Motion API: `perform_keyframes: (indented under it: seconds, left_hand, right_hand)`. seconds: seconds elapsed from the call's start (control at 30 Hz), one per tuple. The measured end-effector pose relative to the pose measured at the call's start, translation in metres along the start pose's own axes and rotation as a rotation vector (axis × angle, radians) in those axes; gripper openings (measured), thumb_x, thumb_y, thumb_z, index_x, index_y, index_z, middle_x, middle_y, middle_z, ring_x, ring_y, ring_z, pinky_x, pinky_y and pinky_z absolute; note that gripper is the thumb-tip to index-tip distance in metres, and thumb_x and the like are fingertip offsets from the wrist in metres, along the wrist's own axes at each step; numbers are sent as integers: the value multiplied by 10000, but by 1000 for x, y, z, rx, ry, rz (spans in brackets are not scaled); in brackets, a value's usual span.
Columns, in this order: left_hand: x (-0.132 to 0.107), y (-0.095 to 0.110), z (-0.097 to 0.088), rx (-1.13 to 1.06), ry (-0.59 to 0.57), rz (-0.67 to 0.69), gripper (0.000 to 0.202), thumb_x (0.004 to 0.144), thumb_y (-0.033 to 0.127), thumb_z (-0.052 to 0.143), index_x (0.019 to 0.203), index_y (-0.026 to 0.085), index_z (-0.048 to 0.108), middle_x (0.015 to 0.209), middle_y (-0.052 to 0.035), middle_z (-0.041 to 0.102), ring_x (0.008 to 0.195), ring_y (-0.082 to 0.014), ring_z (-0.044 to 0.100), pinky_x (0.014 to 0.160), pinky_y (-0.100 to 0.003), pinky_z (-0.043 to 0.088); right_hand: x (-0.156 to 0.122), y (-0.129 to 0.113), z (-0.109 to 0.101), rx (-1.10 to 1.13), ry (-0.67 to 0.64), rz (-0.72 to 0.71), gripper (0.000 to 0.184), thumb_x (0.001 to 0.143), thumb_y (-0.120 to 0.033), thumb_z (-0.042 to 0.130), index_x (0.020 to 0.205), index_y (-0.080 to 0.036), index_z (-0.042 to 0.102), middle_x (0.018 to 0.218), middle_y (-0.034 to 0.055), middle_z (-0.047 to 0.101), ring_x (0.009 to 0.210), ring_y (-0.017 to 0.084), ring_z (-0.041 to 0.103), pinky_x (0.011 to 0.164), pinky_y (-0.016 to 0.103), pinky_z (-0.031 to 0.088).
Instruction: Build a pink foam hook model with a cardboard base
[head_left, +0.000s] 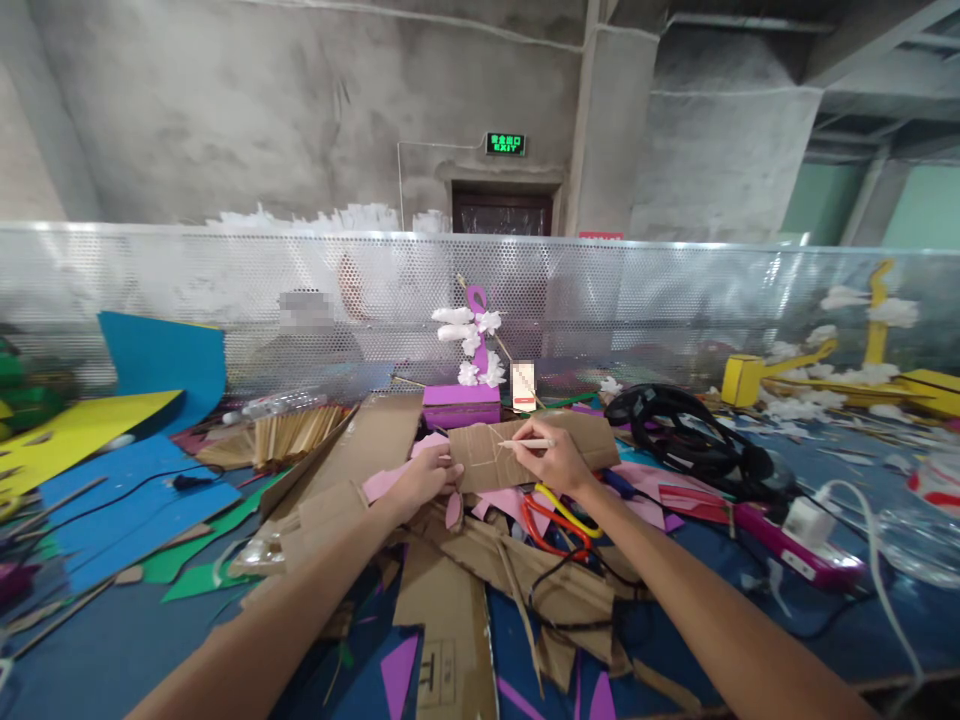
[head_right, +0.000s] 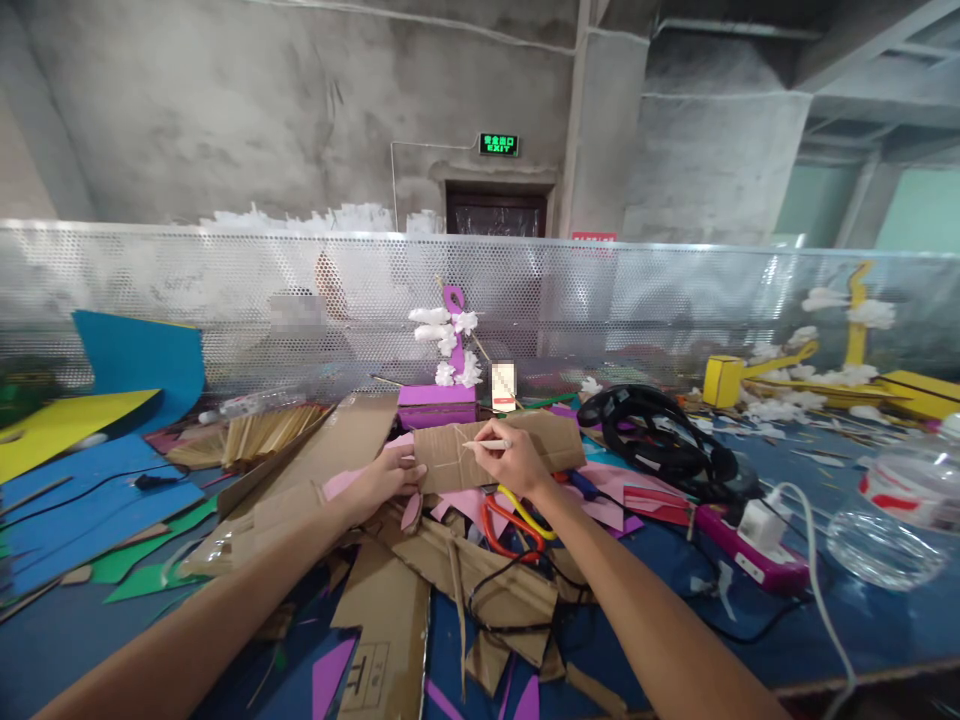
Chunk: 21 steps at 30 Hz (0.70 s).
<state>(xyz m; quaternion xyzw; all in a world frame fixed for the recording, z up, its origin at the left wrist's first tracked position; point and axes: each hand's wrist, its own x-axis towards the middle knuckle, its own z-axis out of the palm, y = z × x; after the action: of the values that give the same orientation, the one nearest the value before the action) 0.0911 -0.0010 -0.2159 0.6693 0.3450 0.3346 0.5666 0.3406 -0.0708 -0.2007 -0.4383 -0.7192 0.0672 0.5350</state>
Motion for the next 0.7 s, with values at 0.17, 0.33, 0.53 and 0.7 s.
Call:
perform_keyframes:
  seconds: [0.17,0.33,0.53,0.7]
  left_hand:
    - [1,-1,0,-4,-4,2,556,669,408,865,1127,157,675,941,-93,754,855,-252,733,774,-346,560]
    - [3,-3,-1,4,-5,4,563,675,407,857,1146,158,674,937,-93,749,846,-244,729,772,-347,562]
    - [5,-5,-2,16,6,8,505,691,377,840,1121,167,680,884,-62,734,801,-221,721,747,-326,563]
    - [4,-5,-2,14,-3,20,485,699,355,822,1121,165,677,878,-58,727,784,-208,712,711,-294,546]
  right_hand:
    - [1,3,-2,-11,47,-16,100,843,-260,633,765,-216,589,691,-12,619,609,154,576,578,252,426]
    - [2,6,-2,4,91,-28,107,846,-272,631,771,-214,582,701,-9,611,631,160,580,591,259,428]
    - [3,13,3,185,164,55,182,899,-379,650,843,-216,591,711,-5,620,610,155,589,556,243,454]
    - [4,14,6,234,195,83,247,893,-448,693,899,-202,666,769,29,687,657,174,648,592,259,523]
